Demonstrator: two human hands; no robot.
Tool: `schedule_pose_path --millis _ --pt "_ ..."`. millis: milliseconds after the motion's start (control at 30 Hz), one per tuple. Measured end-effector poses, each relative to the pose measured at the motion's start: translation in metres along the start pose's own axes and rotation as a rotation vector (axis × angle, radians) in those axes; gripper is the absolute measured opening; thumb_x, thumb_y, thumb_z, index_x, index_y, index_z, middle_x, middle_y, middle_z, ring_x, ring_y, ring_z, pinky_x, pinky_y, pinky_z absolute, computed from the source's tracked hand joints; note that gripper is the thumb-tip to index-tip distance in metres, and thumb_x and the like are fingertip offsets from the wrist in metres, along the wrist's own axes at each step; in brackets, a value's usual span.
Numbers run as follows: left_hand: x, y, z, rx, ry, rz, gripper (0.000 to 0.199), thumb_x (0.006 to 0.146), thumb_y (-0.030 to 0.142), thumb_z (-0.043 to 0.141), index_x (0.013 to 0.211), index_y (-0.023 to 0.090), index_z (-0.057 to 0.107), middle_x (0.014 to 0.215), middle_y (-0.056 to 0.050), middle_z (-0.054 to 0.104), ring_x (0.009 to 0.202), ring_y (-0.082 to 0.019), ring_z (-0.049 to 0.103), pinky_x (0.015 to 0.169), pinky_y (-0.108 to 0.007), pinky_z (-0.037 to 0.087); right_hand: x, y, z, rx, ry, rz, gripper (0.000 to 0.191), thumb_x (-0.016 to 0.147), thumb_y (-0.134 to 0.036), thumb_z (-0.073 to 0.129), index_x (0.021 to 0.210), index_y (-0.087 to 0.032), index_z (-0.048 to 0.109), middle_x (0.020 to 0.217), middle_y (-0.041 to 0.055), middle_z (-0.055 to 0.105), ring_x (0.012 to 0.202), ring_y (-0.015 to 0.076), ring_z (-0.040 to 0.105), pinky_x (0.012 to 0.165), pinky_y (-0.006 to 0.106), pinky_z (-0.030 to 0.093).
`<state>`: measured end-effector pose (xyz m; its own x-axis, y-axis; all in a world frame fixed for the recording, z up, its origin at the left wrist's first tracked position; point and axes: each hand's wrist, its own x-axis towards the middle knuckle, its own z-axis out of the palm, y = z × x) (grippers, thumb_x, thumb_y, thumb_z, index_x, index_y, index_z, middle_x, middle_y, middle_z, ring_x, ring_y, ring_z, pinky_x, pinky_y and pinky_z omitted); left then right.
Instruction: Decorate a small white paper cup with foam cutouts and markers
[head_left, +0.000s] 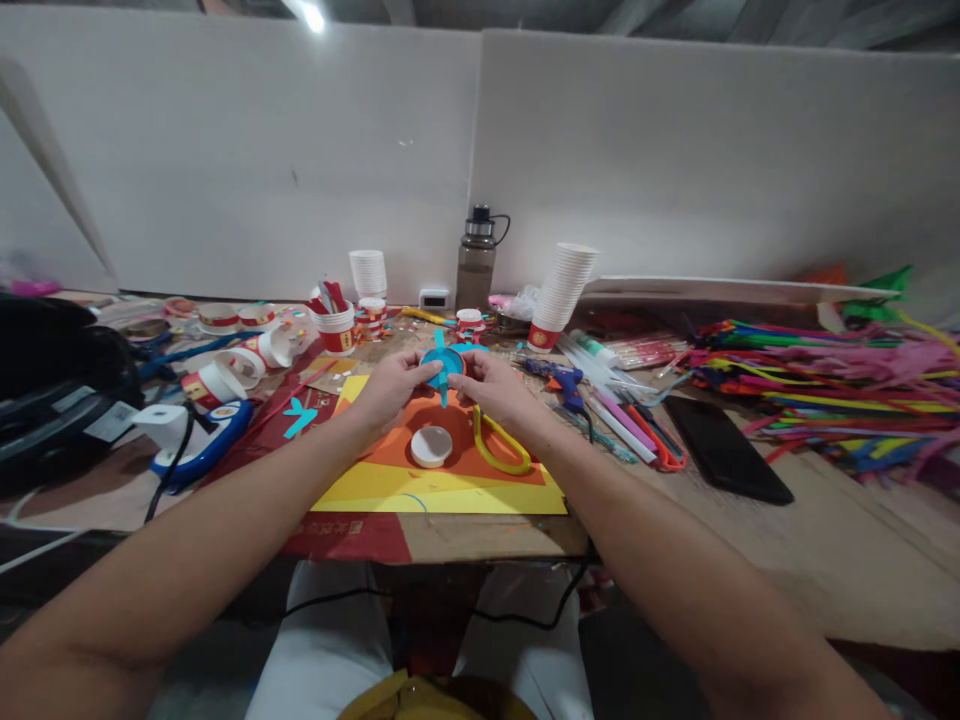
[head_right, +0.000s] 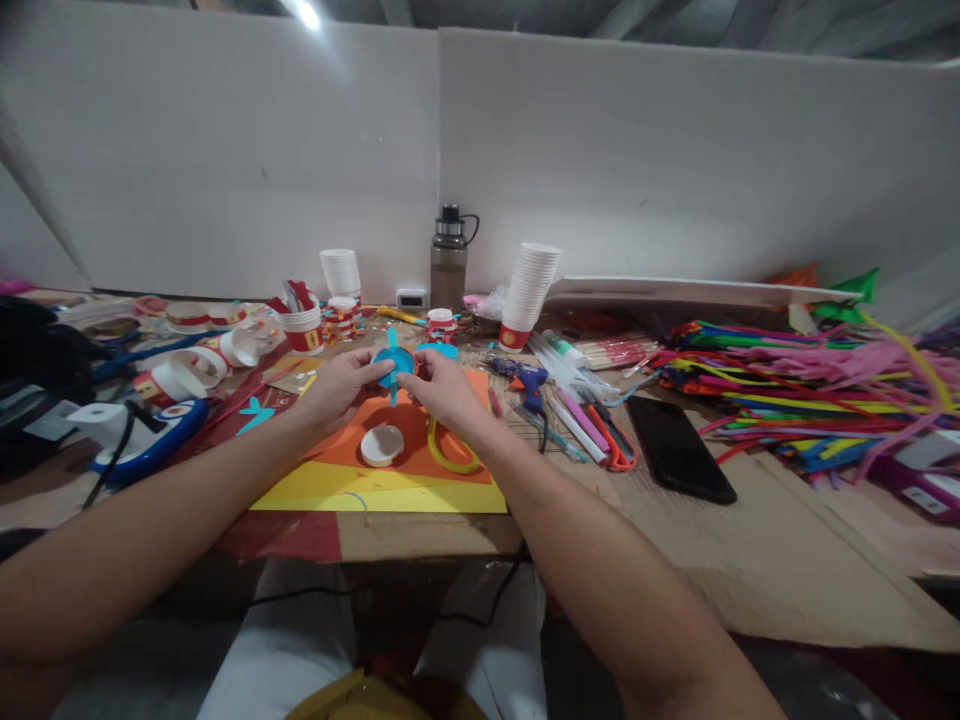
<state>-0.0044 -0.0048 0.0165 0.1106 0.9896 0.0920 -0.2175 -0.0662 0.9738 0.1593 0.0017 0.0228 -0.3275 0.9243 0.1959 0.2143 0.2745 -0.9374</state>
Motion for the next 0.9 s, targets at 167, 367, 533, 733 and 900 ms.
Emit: schedule_pose_path --millis 167,367,533,733,900 --pt "0.001 -0.004 -0.002 -0.017 -0.028 0.029 0.034 0.063 0.035 0.081 0.082 0.013 0.064 0.074 0.0 0.063 0.063 -0.01 0.056 0.064 -0.025 0.048 0.0 0.0 0.001 0.072 -0.005 0.012 0.026 0.074 -0.024 0.063 0.099 -0.017 0.057 0.075 -0.0018 0.06 0.058 0.0092 0.053 0.055 0.024 0.046" --pt "0.005 -0.009 -0.007 0.088 -0.021 0.16 0.026 0.068 0.034 0.077 0.081 0.015 0.066 0.073 0.0 0.064 0.064 -0.01 0.055 0.064 -0.024 0.045 -0.002 -0.002 0.002 0.06 0.005 -0.013 0.025 0.073 -0.026 0.063 0.096 -0.017 0.058 0.074 -0.0033 0.058 0.058 0.0086 0.053 0.055 0.023 0.044" --pt "0.001 -0.005 -0.005 0.15 0.007 0.254 0.024 0.07 0.033 0.076 0.083 0.016 0.068 0.075 0.0 0.065 0.066 -0.01 0.055 0.064 -0.023 0.043 -0.003 -0.006 0.001 0.086 0.016 -0.021 0.024 0.071 -0.025 0.064 0.093 -0.017 0.058 0.074 -0.0037 0.058 0.058 0.008 0.051 0.055 0.022 0.043" --pt "0.004 -0.007 -0.007 0.035 -0.025 0.168 0.031 0.067 0.039 0.078 0.085 0.015 0.067 0.075 -0.001 0.066 0.064 -0.01 0.056 0.065 -0.025 0.047 -0.002 -0.003 0.0 0.09 0.005 -0.041 0.03 0.072 -0.032 0.067 0.096 -0.017 0.058 0.073 -0.0035 0.059 0.056 0.0075 0.049 0.052 0.022 0.04" --pt "0.005 -0.004 -0.007 0.014 0.0 0.127 0.031 0.061 0.034 0.082 0.079 0.015 0.065 0.07 0.0 0.065 0.06 -0.009 0.055 0.062 -0.024 0.045 0.001 0.004 0.0 0.04 -0.018 -0.066 0.03 0.076 -0.038 0.064 0.096 -0.017 0.058 0.074 -0.0028 0.058 0.058 0.008 0.05 0.054 0.022 0.041"
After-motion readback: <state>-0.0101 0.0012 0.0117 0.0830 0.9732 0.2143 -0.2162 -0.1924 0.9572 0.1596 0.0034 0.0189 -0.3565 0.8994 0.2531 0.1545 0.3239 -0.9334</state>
